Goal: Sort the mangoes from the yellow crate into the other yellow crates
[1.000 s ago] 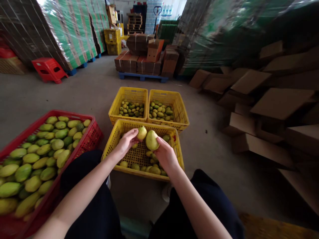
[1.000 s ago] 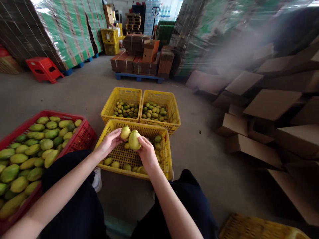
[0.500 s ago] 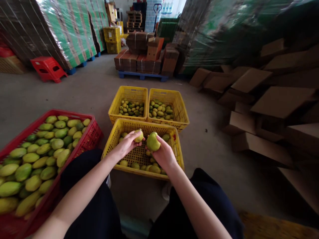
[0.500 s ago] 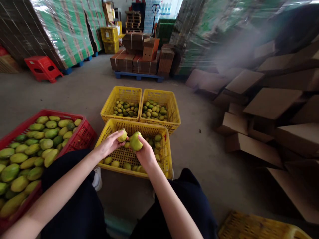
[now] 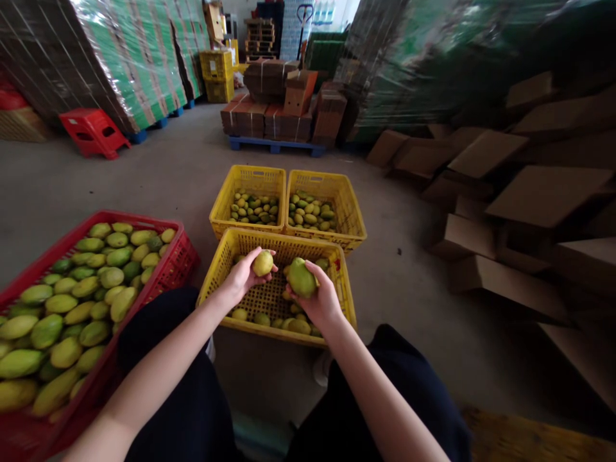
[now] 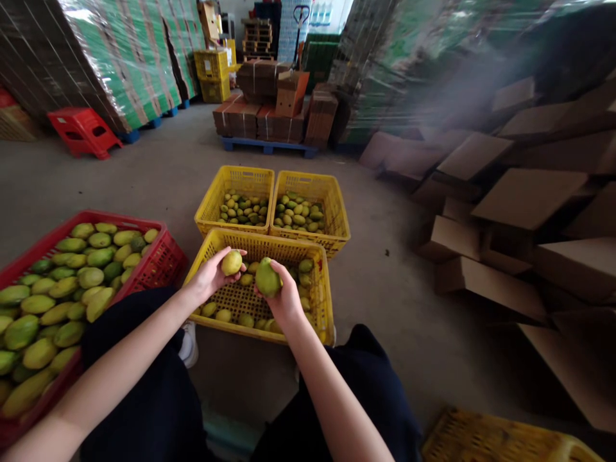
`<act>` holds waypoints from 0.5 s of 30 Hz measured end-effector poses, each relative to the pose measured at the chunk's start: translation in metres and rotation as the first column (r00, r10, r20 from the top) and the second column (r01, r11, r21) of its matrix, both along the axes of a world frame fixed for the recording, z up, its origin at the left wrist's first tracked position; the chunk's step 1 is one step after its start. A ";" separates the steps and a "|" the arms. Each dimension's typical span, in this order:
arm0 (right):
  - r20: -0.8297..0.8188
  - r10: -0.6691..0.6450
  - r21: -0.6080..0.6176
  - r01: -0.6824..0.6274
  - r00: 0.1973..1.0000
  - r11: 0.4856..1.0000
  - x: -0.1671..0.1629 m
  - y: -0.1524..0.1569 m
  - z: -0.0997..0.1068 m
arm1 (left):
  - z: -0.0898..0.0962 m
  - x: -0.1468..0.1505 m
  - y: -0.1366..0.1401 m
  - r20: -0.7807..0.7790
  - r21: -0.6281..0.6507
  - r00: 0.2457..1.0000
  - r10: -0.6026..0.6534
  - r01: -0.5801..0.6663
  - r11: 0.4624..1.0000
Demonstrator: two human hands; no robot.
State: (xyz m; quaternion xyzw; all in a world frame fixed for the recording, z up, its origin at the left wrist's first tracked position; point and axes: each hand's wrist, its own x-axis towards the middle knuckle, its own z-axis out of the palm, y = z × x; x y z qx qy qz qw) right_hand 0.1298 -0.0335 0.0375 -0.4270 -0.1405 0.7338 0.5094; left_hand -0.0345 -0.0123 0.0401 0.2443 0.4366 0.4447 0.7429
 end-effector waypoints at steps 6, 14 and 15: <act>-0.004 0.118 0.030 -0.118 0.993 0.993 0.004 0.003 -0.007 | -0.002 0.001 0.001 0.070 -0.045 0.997 0.037 -0.034 0.998; -0.118 0.067 -0.080 -0.076 0.991 0.994 0.007 0.007 -0.010 | -0.007 0.003 0.002 0.071 -0.074 0.996 -0.054 0.059 0.996; -0.122 0.052 -0.109 -0.065 0.991 0.992 0.007 0.007 -0.009 | -0.007 0.004 0.002 0.059 -0.078 0.995 -0.079 0.083 0.993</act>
